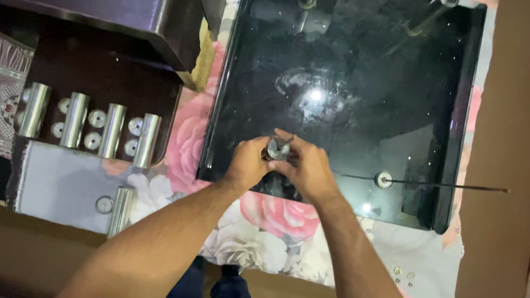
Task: The person assembles a small table by inserting metal dowels into a glass tabletop and attaching wooden legs. They align the legs with the dowels and secure them in place.
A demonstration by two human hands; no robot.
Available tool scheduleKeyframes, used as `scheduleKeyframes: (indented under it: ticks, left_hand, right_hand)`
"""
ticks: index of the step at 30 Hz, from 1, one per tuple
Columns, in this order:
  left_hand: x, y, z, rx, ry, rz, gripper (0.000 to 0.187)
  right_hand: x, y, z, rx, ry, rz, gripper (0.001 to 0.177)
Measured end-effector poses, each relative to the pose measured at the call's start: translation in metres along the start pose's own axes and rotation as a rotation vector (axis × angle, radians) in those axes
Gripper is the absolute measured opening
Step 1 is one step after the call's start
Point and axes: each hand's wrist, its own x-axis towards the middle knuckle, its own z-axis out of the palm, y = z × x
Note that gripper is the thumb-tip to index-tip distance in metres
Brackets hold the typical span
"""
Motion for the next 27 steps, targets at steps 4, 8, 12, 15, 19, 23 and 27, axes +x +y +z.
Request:
scheduleKeyframes:
  ticks: [4, 8, 12, 15, 19, 23, 27]
  left_hand:
    - [-0.001, -0.002, 0.001, 0.043, -0.004, -0.038, 0.041]
    - [0.001, -0.009, 0.007, 0.016, 0.045, 0.015, 0.035]
    - [-0.003, -0.01, 0.009, 0.031, 0.048, -0.067, 0.03]
    - [-0.001, -0.009, 0.011, -0.034, 0.023, -0.088, 0.031]
    - [-0.01, -0.011, -0.001, 0.021, 0.003, -0.071, 0.06]
    - [-0.031, -0.018, -0.036, -0.04, 0.071, 0.011, 0.081]
    - [-0.065, -0.016, -0.081, -0.138, 0.079, -0.058, 0.085]
  right_hand:
    - [-0.002, 0.01, 0.011, -0.12, 0.134, 0.091, 0.053]
    - [-0.009, 0.01, 0.059, 0.036, 0.541, 0.194, 0.05]
    - [-0.01, 0.002, 0.084, 0.143, 0.738, 0.222, 0.049]
    - [-0.01, -0.002, 0.071, 0.081, 0.627, 0.33, 0.054]
    - [-0.02, -0.008, 0.053, 0.077, 0.465, 0.187, 0.074]
    - [-0.033, -0.013, 0.051, 0.01, 0.467, 0.115, 0.077]
    - [-0.053, -0.034, 0.059, -0.027, 0.538, 0.045, 0.075]
